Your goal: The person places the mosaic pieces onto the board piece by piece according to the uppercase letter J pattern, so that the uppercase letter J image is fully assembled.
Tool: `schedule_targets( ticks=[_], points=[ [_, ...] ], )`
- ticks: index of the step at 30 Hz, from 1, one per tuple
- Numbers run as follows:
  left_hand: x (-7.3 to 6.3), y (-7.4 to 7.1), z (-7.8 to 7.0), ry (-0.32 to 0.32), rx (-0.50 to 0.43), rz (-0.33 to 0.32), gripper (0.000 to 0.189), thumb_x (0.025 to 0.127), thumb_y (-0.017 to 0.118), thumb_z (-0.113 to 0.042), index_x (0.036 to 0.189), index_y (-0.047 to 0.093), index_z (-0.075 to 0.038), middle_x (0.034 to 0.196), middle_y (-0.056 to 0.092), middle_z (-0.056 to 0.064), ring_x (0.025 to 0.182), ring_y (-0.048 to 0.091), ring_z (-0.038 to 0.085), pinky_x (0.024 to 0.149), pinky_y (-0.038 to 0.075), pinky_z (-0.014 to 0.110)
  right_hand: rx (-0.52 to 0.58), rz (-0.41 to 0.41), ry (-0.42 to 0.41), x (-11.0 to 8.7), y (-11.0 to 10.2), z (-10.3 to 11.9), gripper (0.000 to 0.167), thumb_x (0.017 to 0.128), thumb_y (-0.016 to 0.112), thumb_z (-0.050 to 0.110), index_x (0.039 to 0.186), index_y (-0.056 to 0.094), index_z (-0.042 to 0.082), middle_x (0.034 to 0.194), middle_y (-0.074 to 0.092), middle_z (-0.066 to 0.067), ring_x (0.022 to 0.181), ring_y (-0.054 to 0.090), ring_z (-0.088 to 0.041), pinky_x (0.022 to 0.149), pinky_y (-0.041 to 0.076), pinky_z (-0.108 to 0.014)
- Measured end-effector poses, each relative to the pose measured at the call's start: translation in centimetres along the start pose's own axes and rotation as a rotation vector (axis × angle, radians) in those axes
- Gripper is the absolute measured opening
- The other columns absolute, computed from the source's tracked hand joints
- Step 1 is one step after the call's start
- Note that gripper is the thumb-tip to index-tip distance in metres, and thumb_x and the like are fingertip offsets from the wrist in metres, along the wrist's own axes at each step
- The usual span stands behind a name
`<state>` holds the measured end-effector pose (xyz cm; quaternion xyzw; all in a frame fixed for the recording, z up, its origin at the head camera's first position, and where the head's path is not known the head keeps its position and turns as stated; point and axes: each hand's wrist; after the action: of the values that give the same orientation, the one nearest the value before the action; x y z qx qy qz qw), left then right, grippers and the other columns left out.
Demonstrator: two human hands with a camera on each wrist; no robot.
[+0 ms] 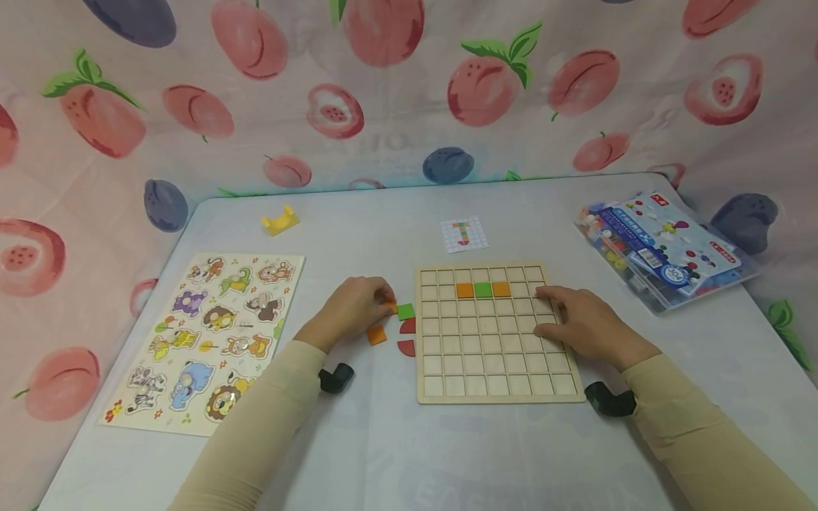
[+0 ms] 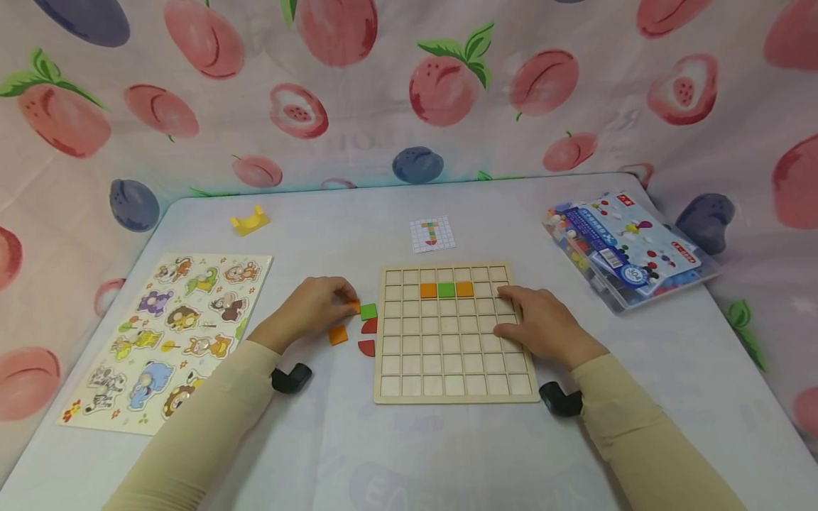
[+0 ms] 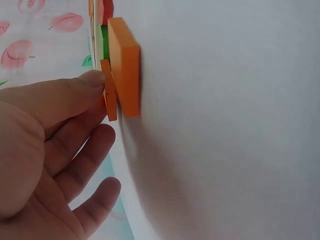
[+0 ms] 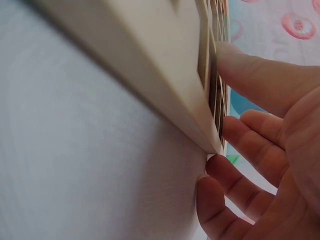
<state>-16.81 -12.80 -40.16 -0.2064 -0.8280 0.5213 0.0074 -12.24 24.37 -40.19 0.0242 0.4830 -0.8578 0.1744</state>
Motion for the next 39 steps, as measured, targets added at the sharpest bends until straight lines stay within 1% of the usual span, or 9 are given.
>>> schedule_targets(
  ticks=[7,10,14,17,21,25,30,34,39],
  points=[
    [0.0,-0.4,-0.6,0.007,-0.008,-0.001,0.019,0.092,0.075,-0.021,0.108,0.072,-0.011,0.108,0.071,0.002,0.101,0.060,0.022,0.094,0.049,0.037,-0.007,0.004,0.013,0.1,0.1,-0.1,0.070,0.090,0.074,0.032,0.145,0.046,-0.003,0.142,0.048,-0.029,0.130,0.041,-0.050,0.106,0.031,-0.064],
    [0.1,-0.5,-1.1,-0.012,-0.014,0.003,0.017,0.092,0.074,-0.021,0.107,0.072,-0.012,0.107,0.070,0.002,0.101,0.059,0.022,0.092,0.050,0.036,-0.008,0.005,0.015,0.1,0.1,-0.1,0.070,0.090,0.073,0.031,0.145,0.046,-0.003,0.142,0.049,-0.029,0.129,0.042,-0.049,0.105,0.031,-0.064],
    [0.2,-0.5,-1.7,-0.041,-0.024,0.001,0.012,0.095,0.069,-0.017,0.106,0.072,-0.013,0.106,0.069,0.002,0.098,0.057,0.022,0.087,0.051,0.034,-0.011,0.002,0.012,0.1,0.2,-0.1,0.070,0.090,0.074,0.033,0.145,0.046,-0.002,0.141,0.049,-0.029,0.128,0.043,-0.049,0.104,0.032,-0.064],
    [0.3,-0.5,-1.9,-0.052,-0.024,0.003,0.012,0.096,0.066,-0.015,0.106,0.072,-0.013,0.106,0.069,0.002,0.098,0.056,0.022,0.088,0.051,0.034,-0.013,-0.001,0.007,0.2,0.2,-0.1,0.071,0.090,0.074,0.034,0.145,0.047,-0.002,0.141,0.050,-0.029,0.127,0.043,-0.049,0.104,0.033,-0.064],
    [0.2,-0.6,-1.9,-0.072,-0.021,0.009,0.014,0.095,0.065,-0.014,0.107,0.072,-0.013,0.109,0.069,0.002,0.101,0.055,0.023,0.091,0.050,0.035,-0.011,-0.003,-0.001,0.2,0.2,0.0,0.071,0.090,0.075,0.034,0.144,0.047,-0.003,0.141,0.050,-0.029,0.128,0.043,-0.050,0.104,0.032,-0.064],
    [-0.1,-0.6,-1.6,-0.087,-0.024,0.026,0.017,0.093,0.065,-0.014,0.109,0.072,-0.012,0.110,0.069,0.003,0.101,0.055,0.023,0.090,0.050,0.035,-0.014,-0.004,-0.007,0.2,0.2,-0.1,0.072,0.090,0.075,0.035,0.144,0.047,-0.003,0.140,0.050,-0.030,0.127,0.043,-0.050,0.104,0.033,-0.064],
    [-0.8,-0.5,-1.1,-0.064,-0.041,0.054,0.019,0.090,0.067,-0.014,0.109,0.073,-0.012,0.108,0.069,0.001,0.100,0.055,0.023,0.090,0.049,0.035,-0.019,-0.003,-0.004,0.3,0.2,-0.2,0.072,0.090,0.075,0.035,0.144,0.047,-0.003,0.140,0.050,-0.029,0.126,0.044,-0.049,0.103,0.034,-0.064],
    [-1.3,-0.2,-0.8,-0.031,-0.034,0.051,0.017,0.090,0.071,-0.015,0.107,0.074,-0.012,0.105,0.070,0.000,0.102,0.057,0.023,0.095,0.048,0.037,-0.015,0.000,0.001,0.2,0.2,-0.1,0.072,0.090,0.075,0.035,0.144,0.047,-0.003,0.140,0.050,-0.030,0.126,0.044,-0.049,0.103,0.033,-0.064],
    [-2.0,0.2,-0.5,-0.008,-0.025,0.046,0.017,0.089,0.073,-0.017,0.105,0.074,-0.013,0.103,0.070,-0.002,0.100,0.058,0.021,0.095,0.047,0.037,-0.012,0.001,0.005,0.2,0.2,-0.1,0.070,0.090,0.074,0.032,0.144,0.047,-0.003,0.141,0.050,-0.029,0.128,0.043,-0.049,0.105,0.032,-0.064]
  ],
)
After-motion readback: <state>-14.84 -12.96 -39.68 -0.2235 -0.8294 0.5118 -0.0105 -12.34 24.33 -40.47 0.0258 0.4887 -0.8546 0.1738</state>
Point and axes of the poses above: each hand's wrist, its own x-axis towards the middle knuckle, its own y-axis out of the palm, z = x × y
